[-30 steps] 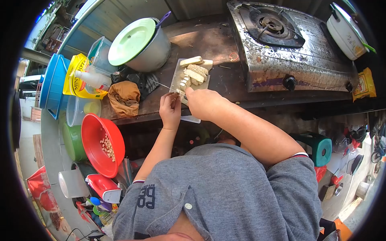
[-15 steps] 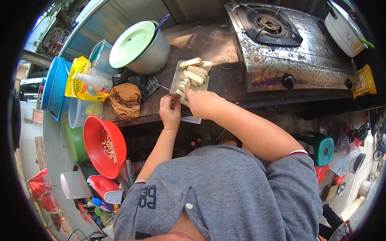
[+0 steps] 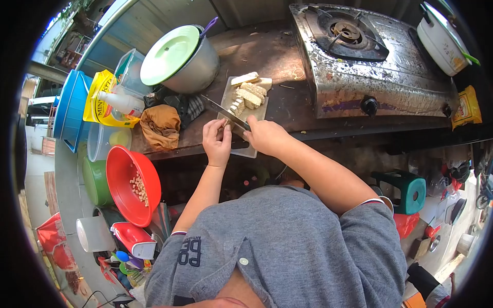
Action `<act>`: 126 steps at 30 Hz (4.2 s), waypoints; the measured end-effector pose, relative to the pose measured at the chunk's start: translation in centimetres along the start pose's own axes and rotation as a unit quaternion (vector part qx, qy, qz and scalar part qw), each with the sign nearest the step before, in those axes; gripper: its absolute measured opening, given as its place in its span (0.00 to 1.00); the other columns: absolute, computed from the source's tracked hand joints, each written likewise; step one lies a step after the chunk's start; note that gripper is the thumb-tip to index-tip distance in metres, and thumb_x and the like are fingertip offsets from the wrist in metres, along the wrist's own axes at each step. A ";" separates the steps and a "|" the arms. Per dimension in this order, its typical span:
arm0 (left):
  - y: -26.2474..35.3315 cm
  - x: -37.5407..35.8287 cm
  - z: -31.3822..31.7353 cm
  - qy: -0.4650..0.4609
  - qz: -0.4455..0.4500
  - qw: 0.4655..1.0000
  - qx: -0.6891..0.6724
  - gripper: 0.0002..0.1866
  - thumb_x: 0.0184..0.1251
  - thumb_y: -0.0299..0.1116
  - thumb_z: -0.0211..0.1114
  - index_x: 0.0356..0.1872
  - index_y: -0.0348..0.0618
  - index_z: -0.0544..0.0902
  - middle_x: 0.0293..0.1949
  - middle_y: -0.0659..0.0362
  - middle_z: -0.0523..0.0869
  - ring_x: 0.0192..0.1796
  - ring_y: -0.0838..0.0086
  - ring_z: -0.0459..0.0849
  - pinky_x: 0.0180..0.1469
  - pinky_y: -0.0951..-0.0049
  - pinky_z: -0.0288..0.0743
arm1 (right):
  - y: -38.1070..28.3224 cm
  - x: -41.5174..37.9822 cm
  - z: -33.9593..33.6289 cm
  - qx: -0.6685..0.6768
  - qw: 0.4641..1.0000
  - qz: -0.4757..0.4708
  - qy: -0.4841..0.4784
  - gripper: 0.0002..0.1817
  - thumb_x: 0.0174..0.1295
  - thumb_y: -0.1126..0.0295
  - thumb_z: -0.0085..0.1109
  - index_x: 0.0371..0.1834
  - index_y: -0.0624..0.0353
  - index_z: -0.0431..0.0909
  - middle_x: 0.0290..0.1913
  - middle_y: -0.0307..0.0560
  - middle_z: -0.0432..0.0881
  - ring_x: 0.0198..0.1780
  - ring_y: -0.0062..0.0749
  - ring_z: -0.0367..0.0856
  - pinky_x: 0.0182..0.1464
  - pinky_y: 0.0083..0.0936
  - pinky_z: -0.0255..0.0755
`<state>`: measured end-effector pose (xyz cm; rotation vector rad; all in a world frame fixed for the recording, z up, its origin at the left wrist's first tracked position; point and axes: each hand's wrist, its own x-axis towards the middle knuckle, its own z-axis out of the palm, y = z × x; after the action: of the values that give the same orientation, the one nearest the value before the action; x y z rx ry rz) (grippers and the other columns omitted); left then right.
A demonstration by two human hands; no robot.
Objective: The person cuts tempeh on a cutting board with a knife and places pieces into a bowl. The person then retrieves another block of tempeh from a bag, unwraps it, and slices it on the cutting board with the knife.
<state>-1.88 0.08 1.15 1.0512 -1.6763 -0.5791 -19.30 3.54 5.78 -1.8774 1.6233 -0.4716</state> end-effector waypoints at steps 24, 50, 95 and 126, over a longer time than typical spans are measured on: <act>-1.1 -0.3 0.0 0.007 0.013 0.998 0.056 0.06 0.59 0.21 0.68 0.36 0.37 0.79 0.40 0.53 0.80 0.37 0.67 0.85 0.36 0.75 0.82 | -4.8 -1.5 -4.4 -0.055 0.996 0.020 -0.074 0.14 0.66 0.64 0.52 0.43 0.65 0.66 0.32 0.64 0.83 0.38 0.59 0.83 0.39 0.48 0.76; -0.8 -0.2 -0.3 -0.036 -0.010 0.999 0.033 0.12 0.57 0.19 0.67 0.40 0.38 0.75 0.43 0.53 0.75 0.40 0.68 0.81 0.40 0.74 0.81 | -2.1 -1.0 -1.3 -0.025 0.995 0.053 -0.081 0.18 0.68 0.60 0.50 0.45 0.66 0.64 0.32 0.69 0.81 0.39 0.66 0.81 0.42 0.55 0.73; -2.8 6.7 3.3 -0.028 -0.261 0.925 -0.275 0.14 0.61 0.27 0.68 0.48 0.51 0.80 0.38 0.62 0.83 0.38 0.81 0.80 0.40 0.78 0.76 | 2.3 -10.9 -3.1 0.382 0.906 0.180 0.014 0.19 0.70 0.59 0.52 0.53 0.64 0.67 0.24 0.44 0.74 0.20 0.22 0.73 0.21 0.24 0.67; -4.6 -2.0 -38.4 0.271 -0.391 0.877 -0.059 0.24 0.64 0.29 0.63 0.62 0.43 0.74 0.61 0.52 0.75 0.56 0.74 0.77 0.57 0.74 0.71 | -5.4 -5.3 0.7 0.442 0.885 0.130 -0.071 0.10 0.72 0.66 0.49 0.46 0.61 0.65 0.23 0.37 0.68 0.15 0.16 0.65 0.16 0.16 0.63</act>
<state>35.63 3.88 10.12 1.6230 -0.6734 -0.7851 -15.72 9.23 9.35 -0.9673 1.2136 -0.7695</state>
